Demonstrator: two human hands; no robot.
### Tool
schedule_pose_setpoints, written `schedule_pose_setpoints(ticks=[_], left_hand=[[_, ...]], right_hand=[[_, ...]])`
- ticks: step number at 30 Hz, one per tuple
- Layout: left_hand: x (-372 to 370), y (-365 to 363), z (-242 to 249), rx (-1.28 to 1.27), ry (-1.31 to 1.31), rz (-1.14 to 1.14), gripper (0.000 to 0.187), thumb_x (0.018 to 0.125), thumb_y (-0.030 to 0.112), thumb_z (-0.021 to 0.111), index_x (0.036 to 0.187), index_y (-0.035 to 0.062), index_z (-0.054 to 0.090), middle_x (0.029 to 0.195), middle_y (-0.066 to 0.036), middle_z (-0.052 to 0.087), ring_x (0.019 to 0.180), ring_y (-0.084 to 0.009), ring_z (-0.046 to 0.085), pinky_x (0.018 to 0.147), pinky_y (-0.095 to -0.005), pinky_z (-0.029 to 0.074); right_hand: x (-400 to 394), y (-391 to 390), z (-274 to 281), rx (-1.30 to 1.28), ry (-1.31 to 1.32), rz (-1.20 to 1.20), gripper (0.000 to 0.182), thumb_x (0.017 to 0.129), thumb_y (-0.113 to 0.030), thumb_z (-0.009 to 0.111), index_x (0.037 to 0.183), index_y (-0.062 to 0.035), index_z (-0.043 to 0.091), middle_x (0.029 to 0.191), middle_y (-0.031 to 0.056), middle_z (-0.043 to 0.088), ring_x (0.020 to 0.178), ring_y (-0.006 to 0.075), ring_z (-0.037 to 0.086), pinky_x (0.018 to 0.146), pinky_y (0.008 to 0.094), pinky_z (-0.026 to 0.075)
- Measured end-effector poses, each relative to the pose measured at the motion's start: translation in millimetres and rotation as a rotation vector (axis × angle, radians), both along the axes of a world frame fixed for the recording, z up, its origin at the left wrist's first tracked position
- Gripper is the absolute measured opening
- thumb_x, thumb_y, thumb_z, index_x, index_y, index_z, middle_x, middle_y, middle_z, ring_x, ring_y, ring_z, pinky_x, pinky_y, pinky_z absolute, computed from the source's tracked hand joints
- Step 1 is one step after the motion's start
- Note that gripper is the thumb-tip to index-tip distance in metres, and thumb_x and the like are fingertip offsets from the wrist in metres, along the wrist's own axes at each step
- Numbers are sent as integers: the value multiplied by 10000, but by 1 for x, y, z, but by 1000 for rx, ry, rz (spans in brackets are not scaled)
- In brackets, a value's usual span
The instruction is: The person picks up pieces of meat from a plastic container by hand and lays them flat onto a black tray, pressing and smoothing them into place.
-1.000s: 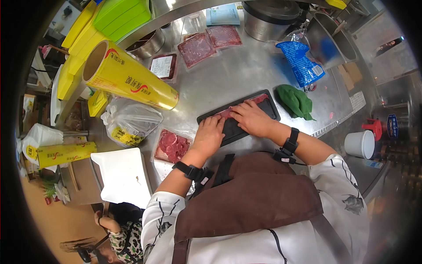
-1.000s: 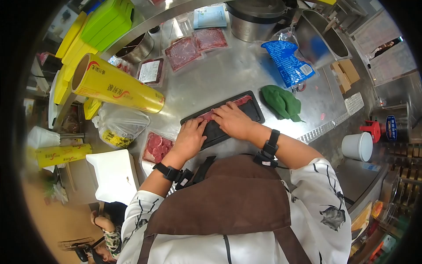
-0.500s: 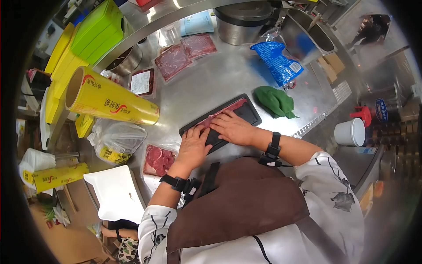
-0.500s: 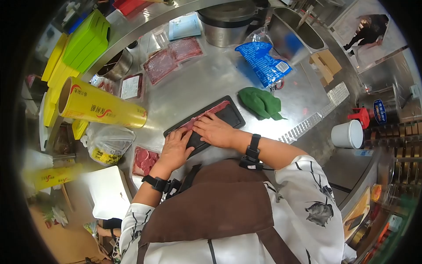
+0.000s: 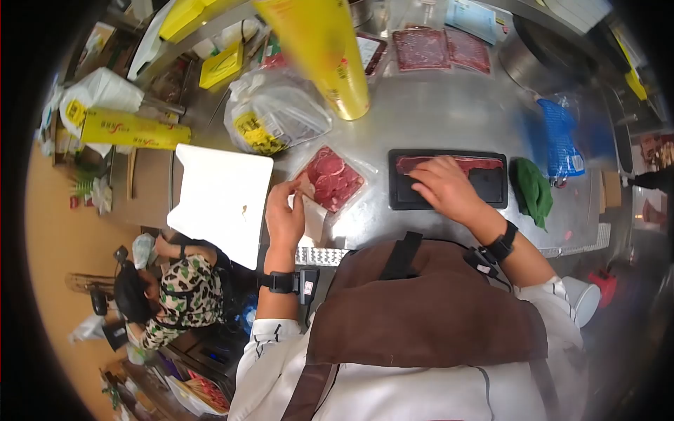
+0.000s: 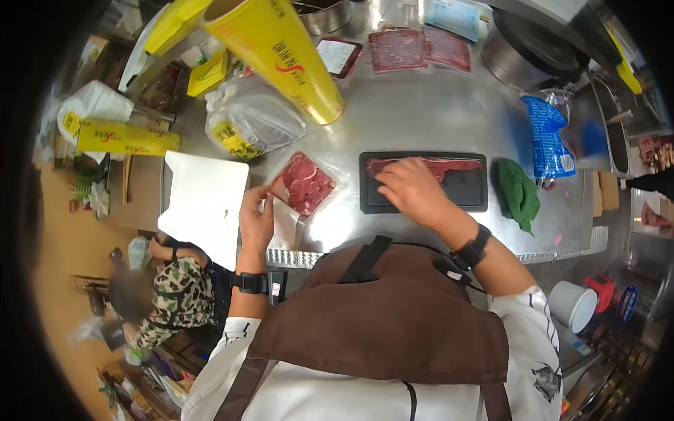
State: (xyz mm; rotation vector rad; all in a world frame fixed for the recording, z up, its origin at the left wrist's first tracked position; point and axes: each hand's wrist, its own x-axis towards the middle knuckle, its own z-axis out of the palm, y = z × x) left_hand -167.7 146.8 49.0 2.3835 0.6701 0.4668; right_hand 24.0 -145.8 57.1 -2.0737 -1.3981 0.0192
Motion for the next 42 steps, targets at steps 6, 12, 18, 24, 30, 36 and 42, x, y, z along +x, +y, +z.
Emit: schedule_pose_setpoints(ticks=[6,12,18,24,30,36,42], left_hand=[[-18,-15,-13,87,-49,-68,192,832,28,681,1022,51,663,1004,-144,673,984,-362,608,869,-445,480],[-12,-12,-15,34,-23,-118,207,847,41,684,1054,46,665,1040,-145,673,1011,-365,608,895,-440,478],[7,-3,-17,-114,-56,-135,283,857,57,680,1134,15,642,1086,-182,660,1056,-380,598,917,-444,472],[30,1,-35,-585,-191,-123,353,889,70,699,1222,-3,607,1105,-157,683,1045,-267,655,866,-376,520],[33,0,-16,-1026,-153,-260,302,916,16,684,1210,13,614,1053,-53,676,831,-94,656,673,-223,529],[31,-5,-19,-977,-102,-294,269,913,19,691,1176,26,637,1004,-22,674,810,-73,625,674,-216,522],[26,1,-30,-830,-83,-235,210,942,55,662,1149,21,661,1040,-32,679,874,-94,632,788,-257,524]], right_hand=[[-5,108,-35,6,-64,186,129,796,-132,693,915,-85,714,946,45,617,972,245,552,894,394,411],[-3,166,-60,-46,-299,252,108,724,-120,653,824,-99,686,927,32,606,970,223,554,848,368,407],[-5,178,-43,28,-22,221,23,844,-74,636,864,-69,646,946,73,633,954,248,594,839,396,452],[-11,181,-31,111,1110,190,157,997,-163,598,1011,-9,625,881,69,686,718,170,662,653,298,522],[-7,166,4,12,1375,-36,118,1008,-111,580,1068,-15,615,874,49,671,725,121,638,659,266,525],[-7,161,4,224,1411,139,159,1029,-188,557,1082,-51,619,925,40,682,745,94,593,667,270,501],[6,151,20,367,1586,147,162,1022,-194,576,1080,-51,625,981,71,676,758,124,573,735,288,488]])
